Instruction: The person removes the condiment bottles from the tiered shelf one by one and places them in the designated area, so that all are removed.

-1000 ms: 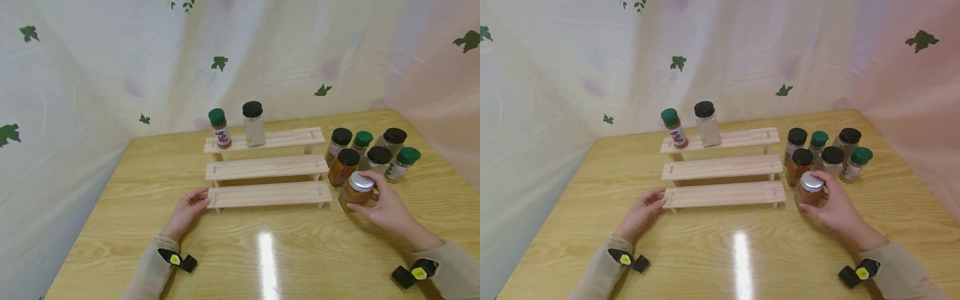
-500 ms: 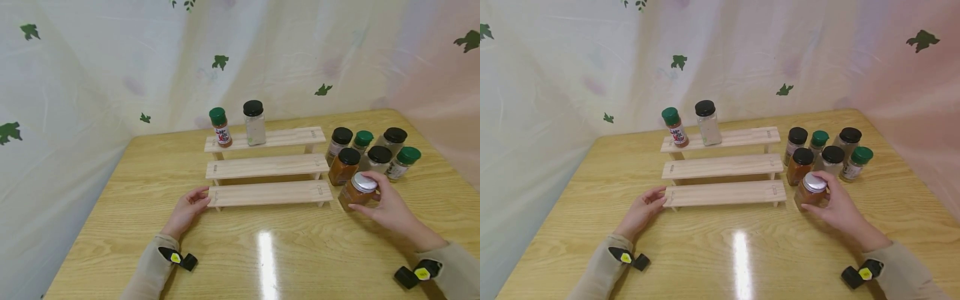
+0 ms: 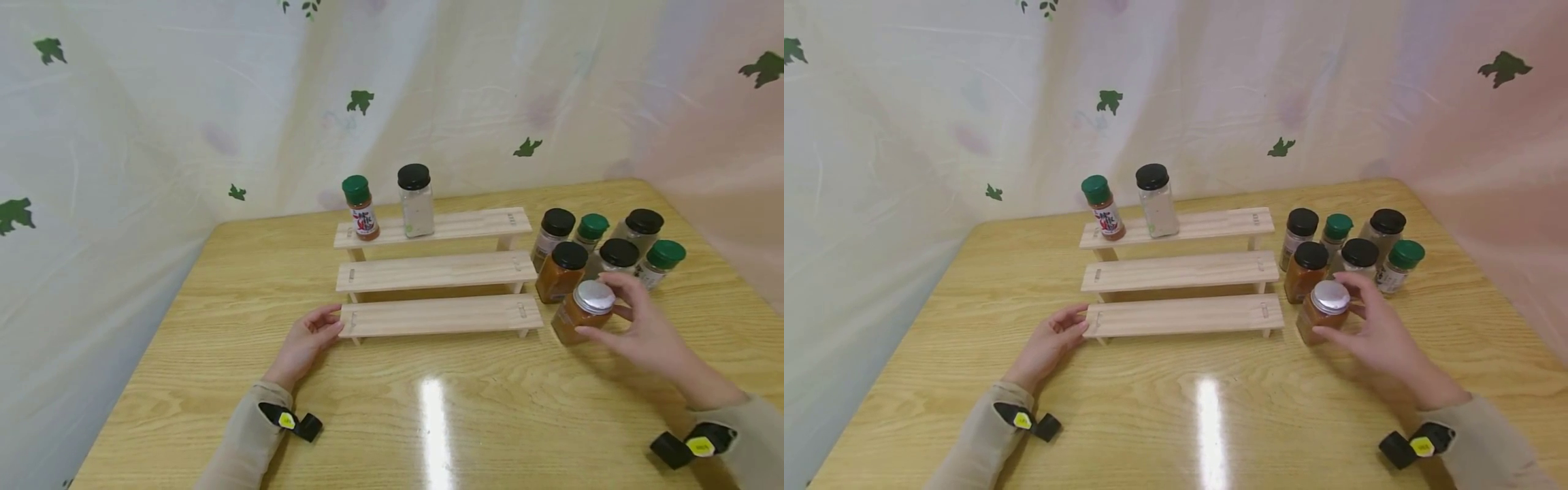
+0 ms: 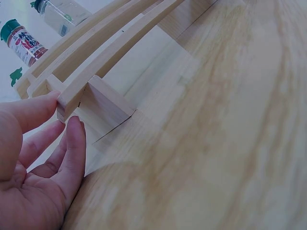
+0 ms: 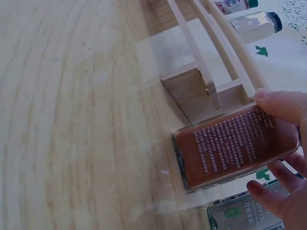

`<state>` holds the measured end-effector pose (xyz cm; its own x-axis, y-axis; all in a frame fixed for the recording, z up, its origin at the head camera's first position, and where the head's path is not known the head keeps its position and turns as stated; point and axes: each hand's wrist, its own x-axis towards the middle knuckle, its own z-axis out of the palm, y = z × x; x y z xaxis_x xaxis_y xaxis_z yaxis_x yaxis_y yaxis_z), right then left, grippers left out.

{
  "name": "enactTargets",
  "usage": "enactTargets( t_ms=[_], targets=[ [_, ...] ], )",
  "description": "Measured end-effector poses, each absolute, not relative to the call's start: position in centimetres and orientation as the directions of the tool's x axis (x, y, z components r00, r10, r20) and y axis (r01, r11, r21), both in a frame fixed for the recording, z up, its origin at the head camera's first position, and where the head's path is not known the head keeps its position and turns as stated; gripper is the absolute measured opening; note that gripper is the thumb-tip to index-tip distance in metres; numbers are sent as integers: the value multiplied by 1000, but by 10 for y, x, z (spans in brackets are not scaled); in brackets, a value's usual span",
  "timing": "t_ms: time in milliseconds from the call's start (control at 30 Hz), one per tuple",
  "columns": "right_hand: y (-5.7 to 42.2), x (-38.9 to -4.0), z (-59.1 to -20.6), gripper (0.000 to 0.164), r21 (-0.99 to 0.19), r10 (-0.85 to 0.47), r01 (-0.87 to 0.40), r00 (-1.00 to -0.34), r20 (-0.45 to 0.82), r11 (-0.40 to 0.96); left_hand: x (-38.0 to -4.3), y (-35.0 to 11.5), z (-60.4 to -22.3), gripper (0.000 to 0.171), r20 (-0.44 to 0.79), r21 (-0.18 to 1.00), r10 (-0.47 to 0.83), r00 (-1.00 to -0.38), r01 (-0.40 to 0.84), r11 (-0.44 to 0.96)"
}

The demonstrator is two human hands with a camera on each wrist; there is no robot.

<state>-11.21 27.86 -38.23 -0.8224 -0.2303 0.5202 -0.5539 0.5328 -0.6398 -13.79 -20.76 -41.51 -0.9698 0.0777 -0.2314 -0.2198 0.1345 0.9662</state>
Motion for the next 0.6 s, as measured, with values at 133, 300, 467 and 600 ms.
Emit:
enactTargets(
  t_ms=[133,300,467,600],
  targets=[
    [279,-112,-374,91,-627,-232,-564,-814,533,537,-138,-207,-415,44,-230,967,77,-970,-219,130],
    [284,-119,-364,82,-597,-284,-674,-732,619,435,-138,-207,-415,45,-232,967,71,-970,-222,125],
    [285,-124,-351,88,-553,-318,-739,-668,673,384,-137,-206,-413,45,-234,966,71,-970,-224,132],
    [281,-125,-339,85,-546,-320,-754,-652,687,365,-138,-206,-413,45,-236,965,77,-969,-224,140]
  ],
)
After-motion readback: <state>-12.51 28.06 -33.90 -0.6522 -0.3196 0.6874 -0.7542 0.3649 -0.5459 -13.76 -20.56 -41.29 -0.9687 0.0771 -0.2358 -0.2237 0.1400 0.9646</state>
